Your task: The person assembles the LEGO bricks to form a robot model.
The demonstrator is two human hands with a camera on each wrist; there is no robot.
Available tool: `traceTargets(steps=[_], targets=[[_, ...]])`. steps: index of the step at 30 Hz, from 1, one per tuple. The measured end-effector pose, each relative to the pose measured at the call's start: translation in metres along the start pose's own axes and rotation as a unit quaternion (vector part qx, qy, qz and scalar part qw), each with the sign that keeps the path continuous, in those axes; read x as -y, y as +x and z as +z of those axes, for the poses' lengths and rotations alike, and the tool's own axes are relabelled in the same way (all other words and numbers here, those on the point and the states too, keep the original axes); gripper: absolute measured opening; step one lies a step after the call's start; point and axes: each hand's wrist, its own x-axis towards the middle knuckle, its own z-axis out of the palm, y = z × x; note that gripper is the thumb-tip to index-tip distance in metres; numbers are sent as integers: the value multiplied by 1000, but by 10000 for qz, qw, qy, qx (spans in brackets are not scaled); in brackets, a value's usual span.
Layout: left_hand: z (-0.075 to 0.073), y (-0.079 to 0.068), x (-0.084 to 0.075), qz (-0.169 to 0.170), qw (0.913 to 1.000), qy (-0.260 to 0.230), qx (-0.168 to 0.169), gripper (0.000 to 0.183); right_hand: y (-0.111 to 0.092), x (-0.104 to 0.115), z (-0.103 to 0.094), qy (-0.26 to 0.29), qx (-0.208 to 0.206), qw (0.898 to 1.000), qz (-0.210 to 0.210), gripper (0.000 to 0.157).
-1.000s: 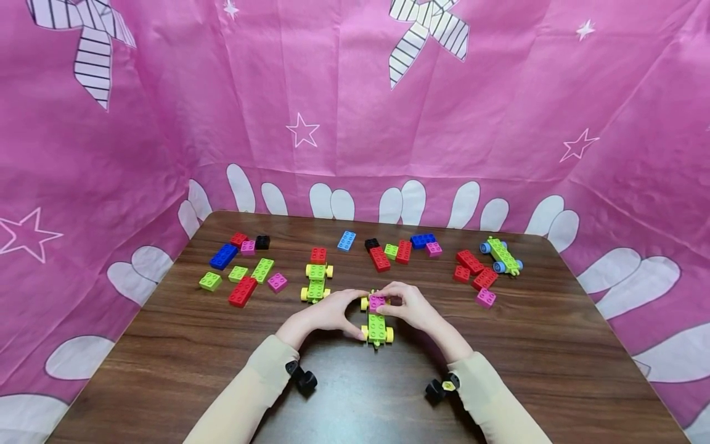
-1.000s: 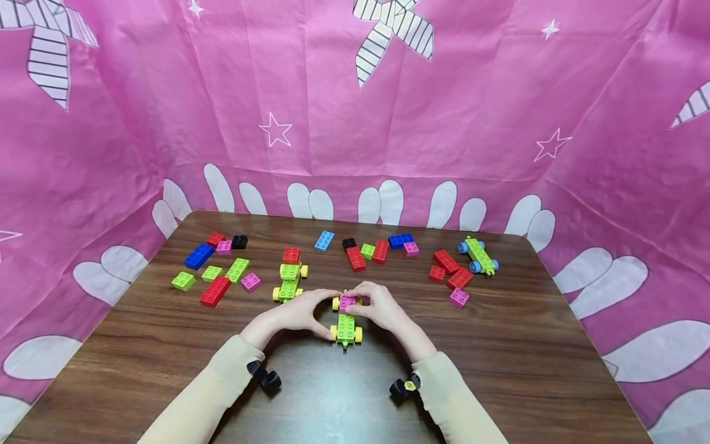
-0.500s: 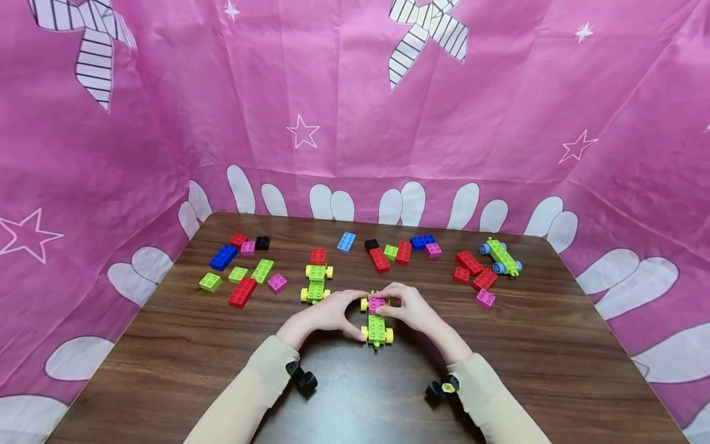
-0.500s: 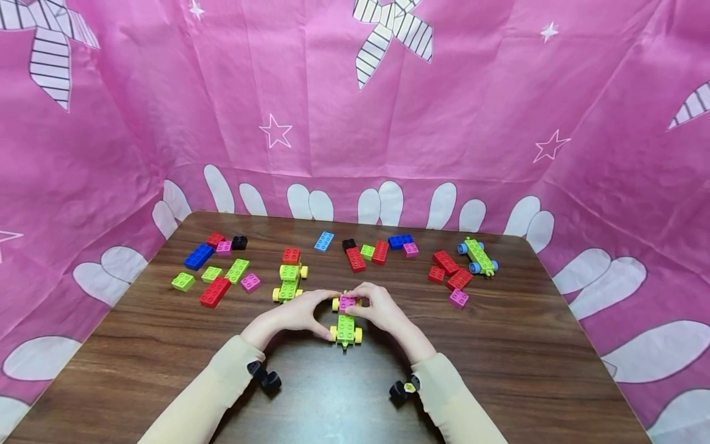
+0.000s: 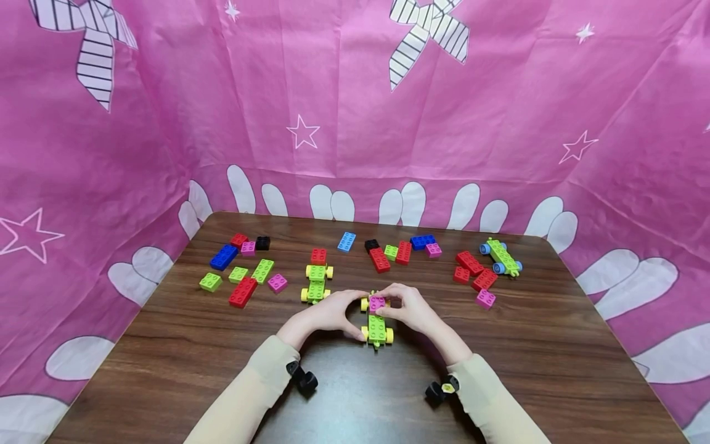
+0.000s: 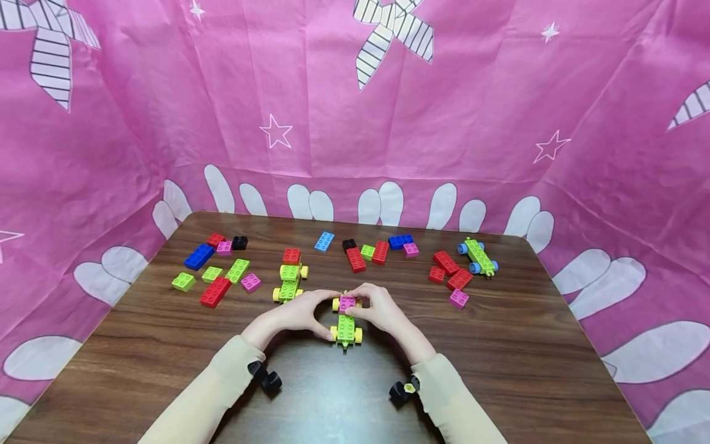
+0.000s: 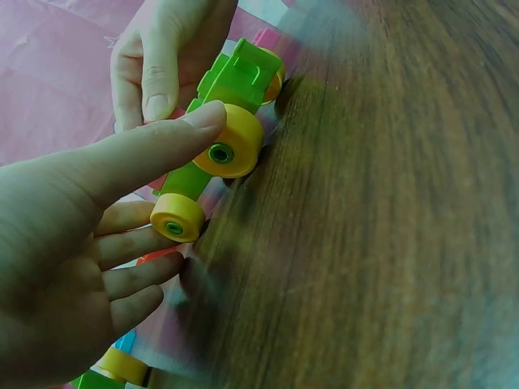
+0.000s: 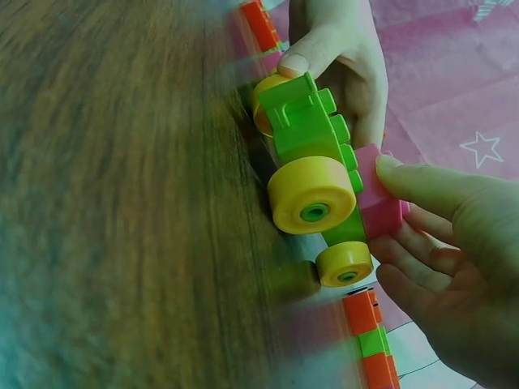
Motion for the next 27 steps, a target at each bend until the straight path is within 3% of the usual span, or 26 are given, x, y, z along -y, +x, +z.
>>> traceTargets(steps=[27], targets=[[0, -4, -3, 146, 9996, 160, 172, 92, 1, 1, -1, 141, 39, 9999, 86, 31]])
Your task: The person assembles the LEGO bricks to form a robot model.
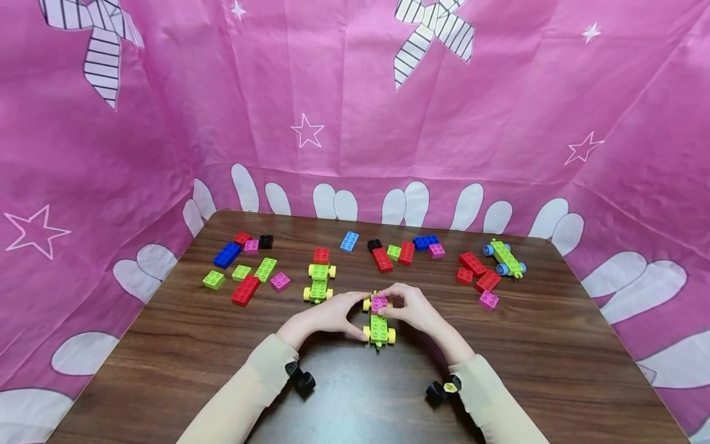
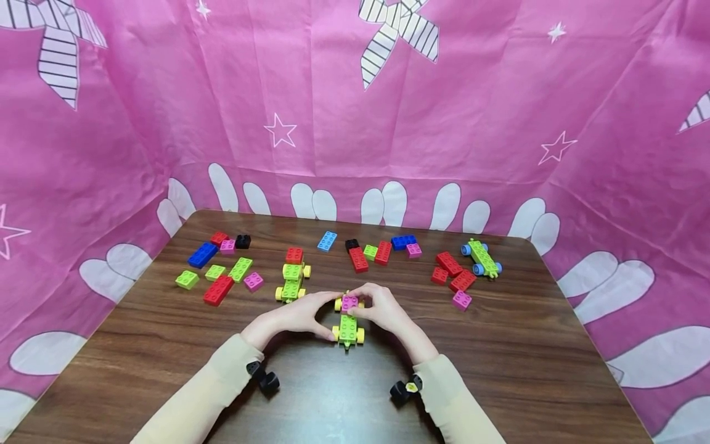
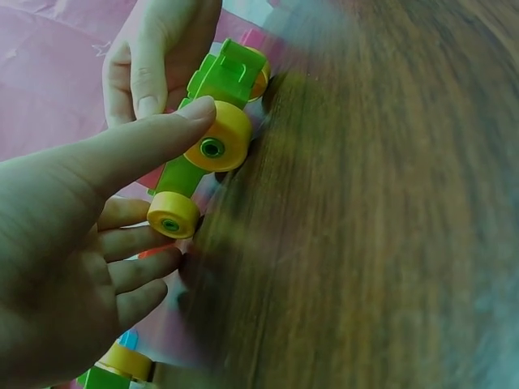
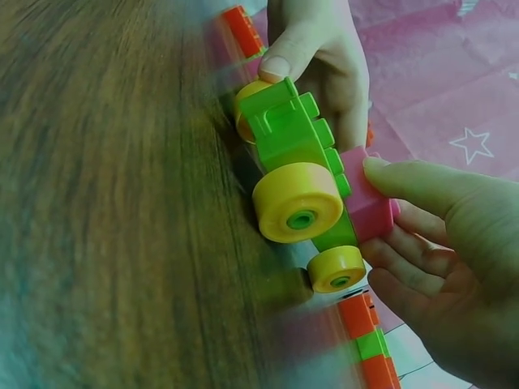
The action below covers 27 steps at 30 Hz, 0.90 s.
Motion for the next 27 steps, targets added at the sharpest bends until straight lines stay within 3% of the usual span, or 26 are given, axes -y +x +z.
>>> traceTargets(steps=[9, 15, 23, 27], targets=[[0, -2, -4, 0, 9999, 161, 62, 92, 0, 0, 0, -64, -45, 10000, -18, 30], [-5, -5, -6, 68, 9994, 327, 6, 90, -2, -1, -2, 120, -162, 9998, -95, 38], [-24, -16, -15, 156, 9988, 456, 11, 71, -7, -8, -8, 29, 70, 9996, -280, 61], [-41, -26, -21, 331, 9978, 508, -270, 57, -9, -11, -8, -98, 300, 9989, -334, 76]])
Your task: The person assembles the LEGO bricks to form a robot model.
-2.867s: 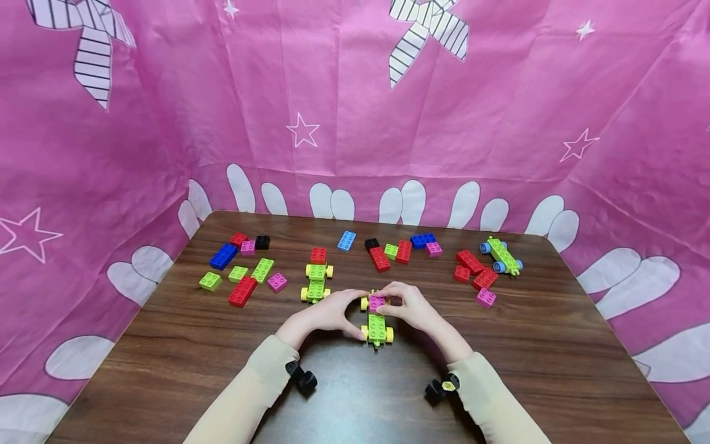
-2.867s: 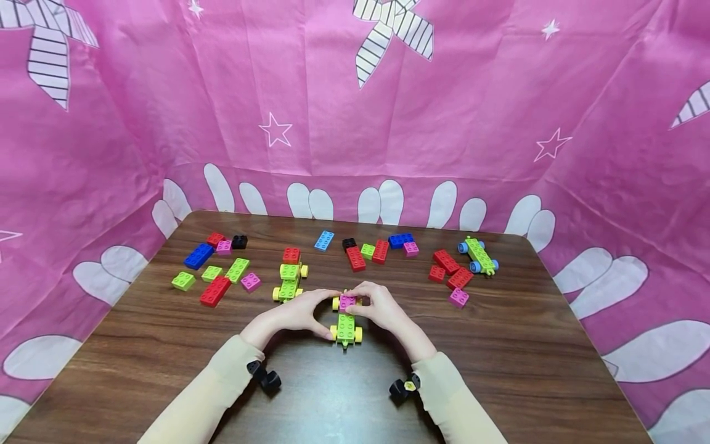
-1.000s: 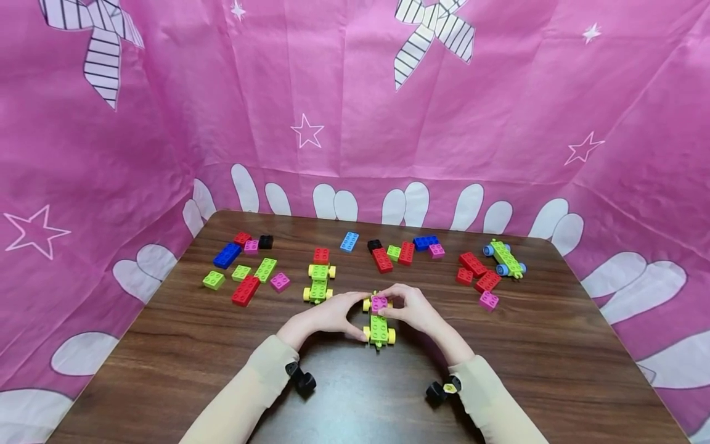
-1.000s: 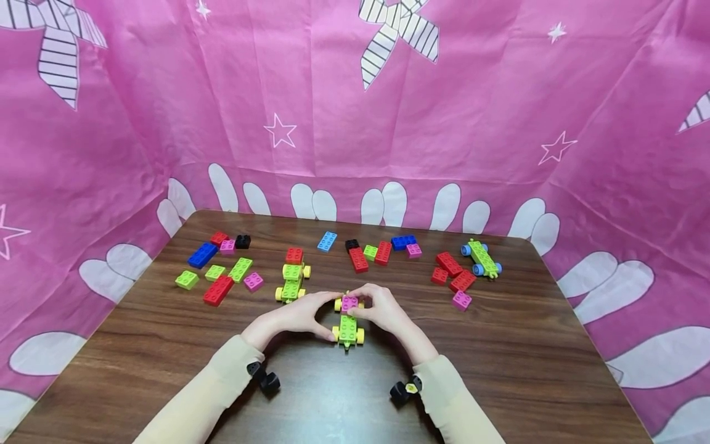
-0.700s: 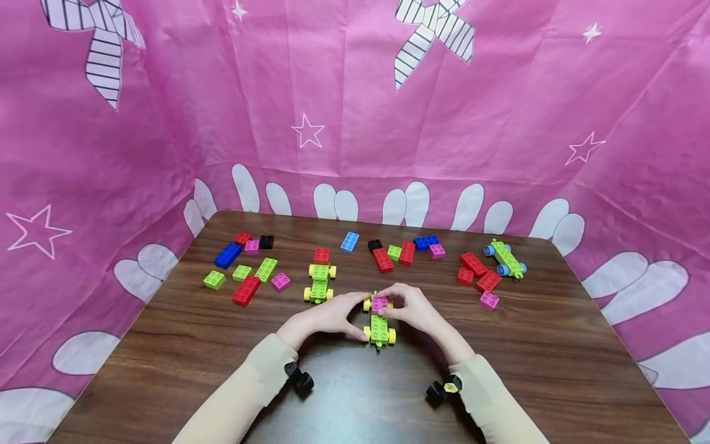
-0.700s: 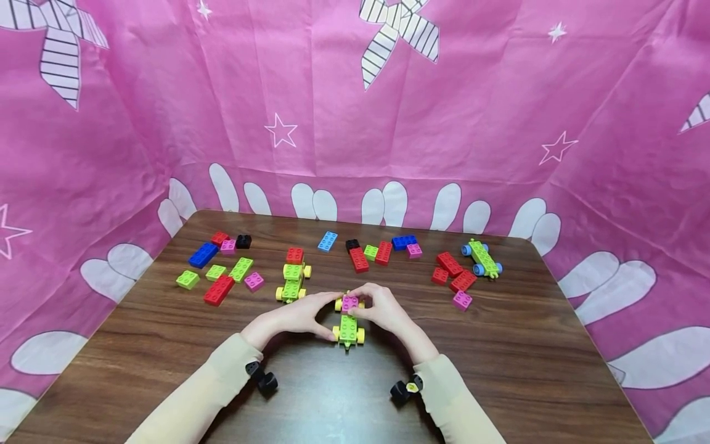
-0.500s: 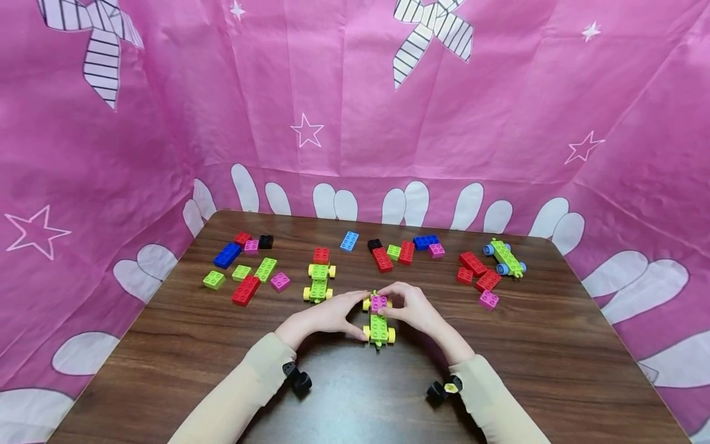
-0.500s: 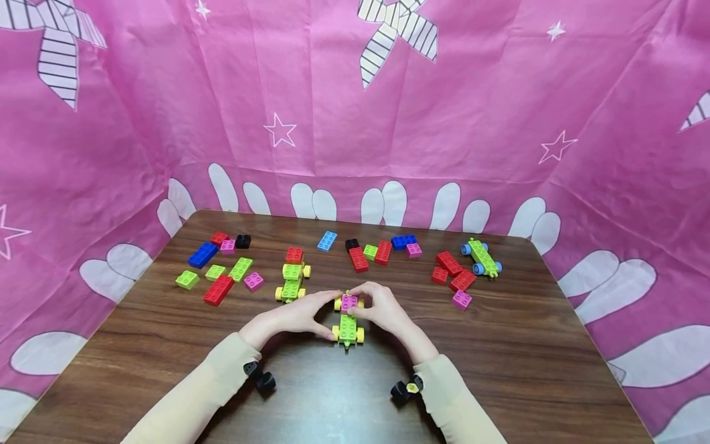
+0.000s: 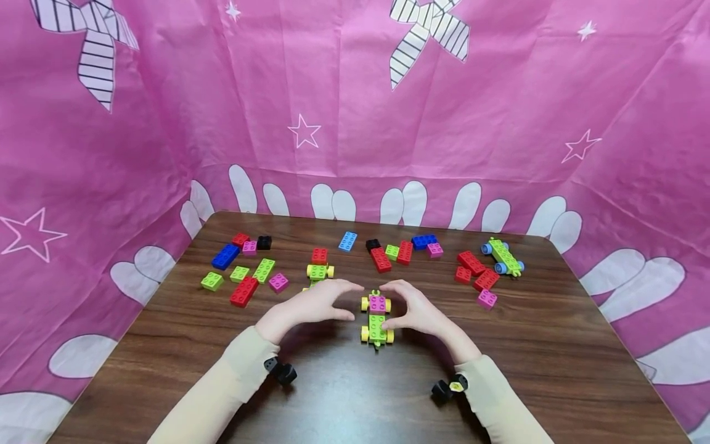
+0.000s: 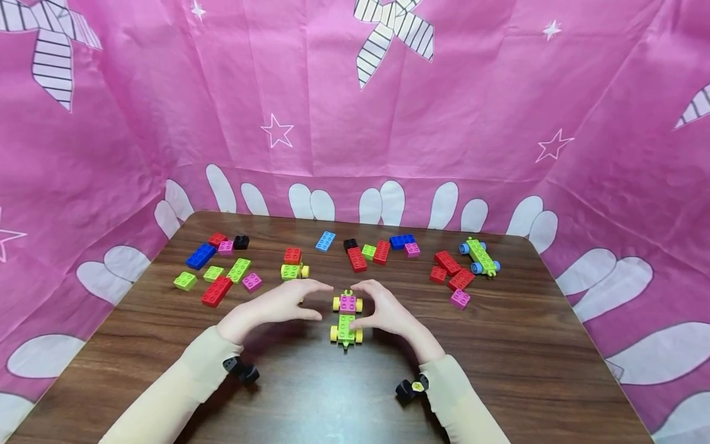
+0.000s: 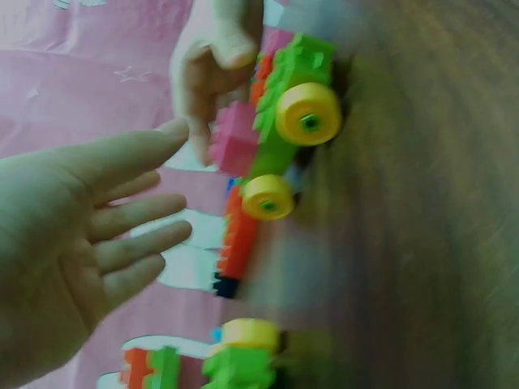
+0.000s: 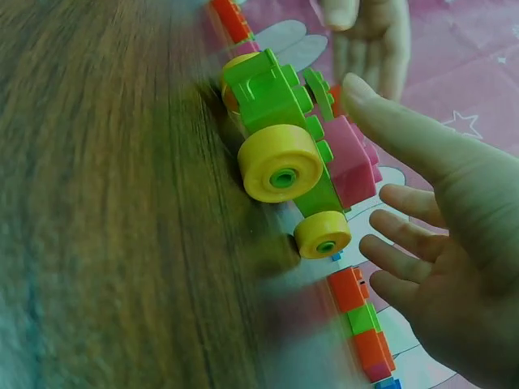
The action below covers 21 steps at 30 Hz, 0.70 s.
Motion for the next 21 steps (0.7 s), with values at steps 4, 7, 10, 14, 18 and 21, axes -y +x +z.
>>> traceTargets(steps=[4, 7, 10, 14, 18, 21], targets=[[-18, -9, 0, 242, 9979, 119, -589, 46, -1, -3, 1, -75, 177, 9998, 28, 84], [-29, -16, 5, 493, 9915, 209, -1188, 40, -1, -4, 2, -109, 250, 9996, -13, 87], [-38, -22, 15, 766, 9793, 345, -1839, 36, -1, -4, 3, -148, 302, 9994, -59, 89], [-47, -30, 29, 951, 9628, 418, -2495, 33, -2, -4, 4, -159, 383, 9991, -53, 92], [-55, -39, 45, 882, 9538, 490, -2832, 33, -2, -2, 5, -147, 434, 9990, -5, 93], [-58, -46, 57, 670, 9525, 510, -2928, 36, -3, 0, 5, -168, 485, 9987, 11, 93]])
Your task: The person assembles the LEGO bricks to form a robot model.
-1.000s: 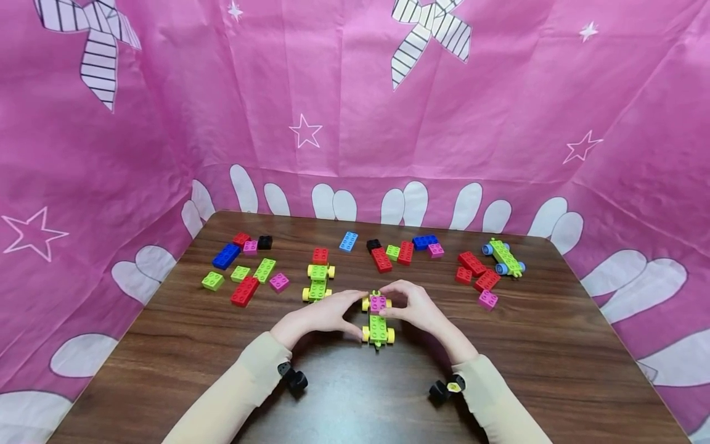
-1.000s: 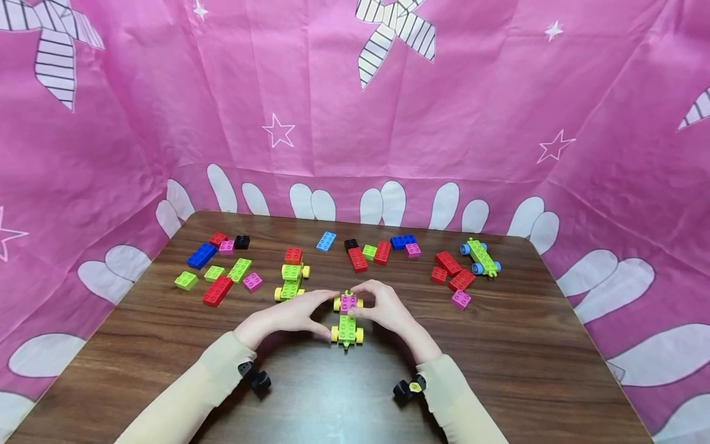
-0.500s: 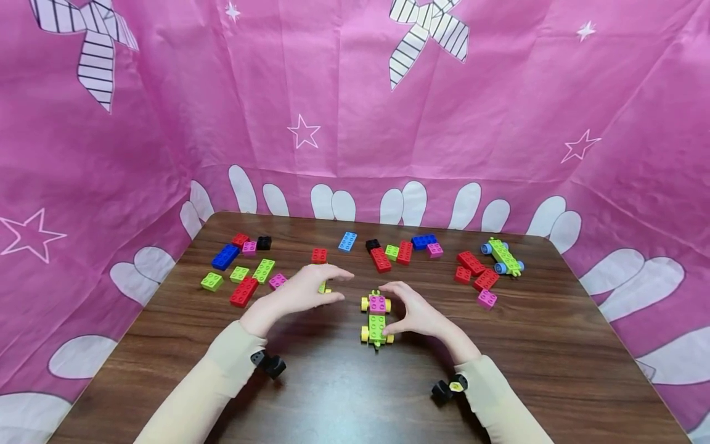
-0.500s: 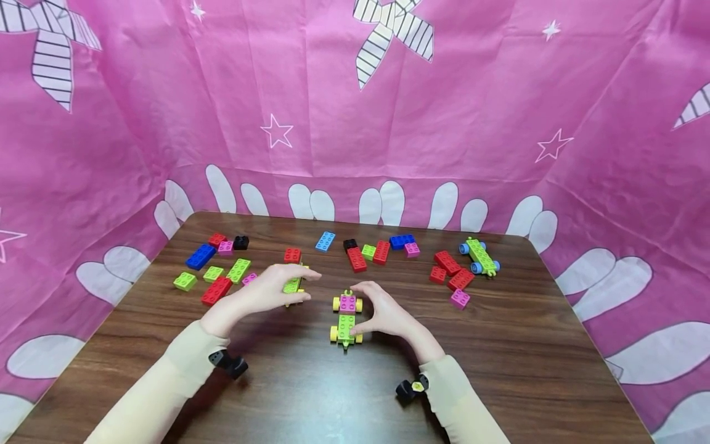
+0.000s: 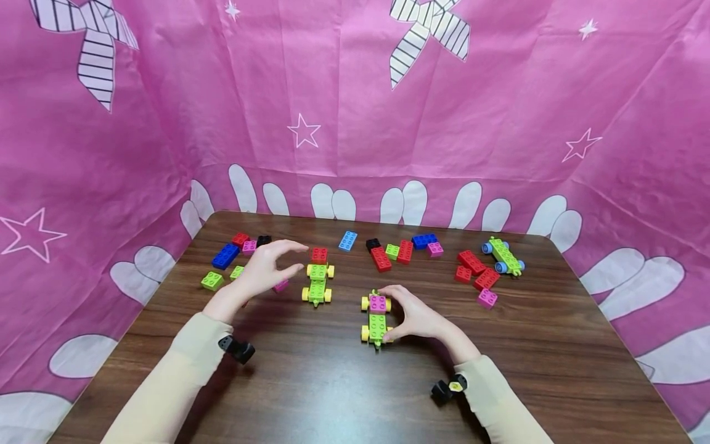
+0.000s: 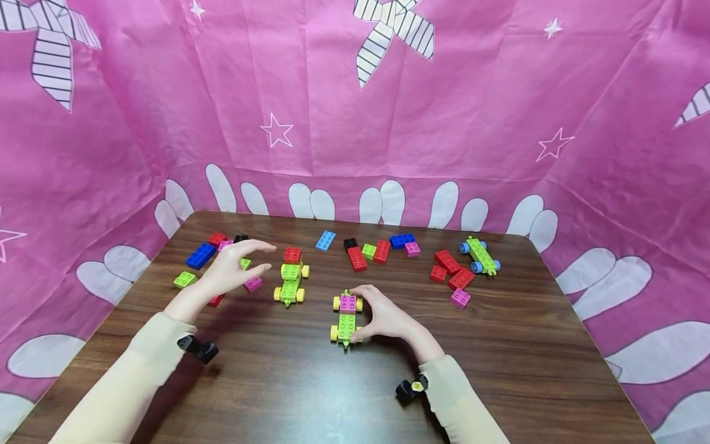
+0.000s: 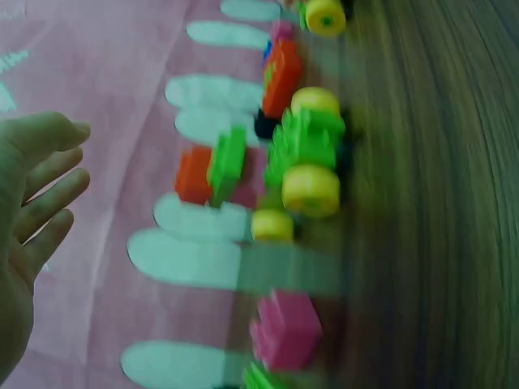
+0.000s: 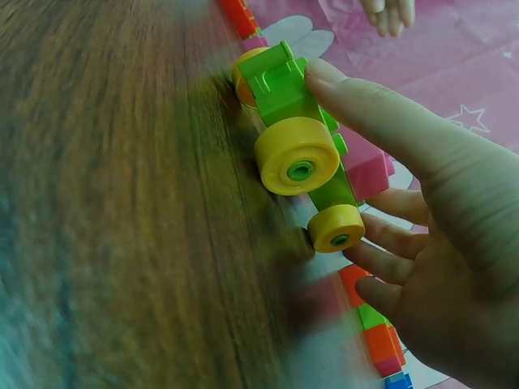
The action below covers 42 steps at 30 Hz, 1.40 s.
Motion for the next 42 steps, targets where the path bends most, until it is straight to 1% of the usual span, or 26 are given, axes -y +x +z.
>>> traceTargets(steps=[4, 7, 10, 13, 19, 21, 24, 27, 33, 42], targets=[[-7, -8, 19, -425, 9990, -6, 125, 44, -2, 2, 0, -36, 81, 9999, 49, 93], [-11, -15, 35, -725, 9966, -45, 375, 50, -2, 2, 0, -58, 118, 9998, 113, 93], [-15, -20, 50, -940, 9933, -92, 667, 57, -2, 1, 0, -48, 136, 9998, 159, 93], [-19, -24, 63, -1101, 9898, -75, 901, 63, -2, 2, 0, -29, 147, 9998, 151, 93], [-21, -30, 83, -1252, 9852, 35, 1173, 75, -2, 2, -1, -38, 119, 9999, 42, 92], [-21, -32, 88, -1391, 9813, -10, 1328, 78, -2, 2, -1, -55, 124, 9999, 24, 92], [-22, -32, 93, -1652, 9729, -140, 1609, 81, -2, 2, -1, -48, 136, 9999, 35, 92], [-21, -32, 97, -1786, 9670, -216, 1802, 82, -2, 2, -1, -7, 129, 9999, 17, 92], [-19, -33, 103, -1807, 9632, -308, 1965, 79, -2, 0, 0, 31, 145, 9999, 74, 92], [-19, -33, 106, -1804, 9594, -179, 2159, 75, -2, -2, 0, -4, 155, 9998, 136, 93]])
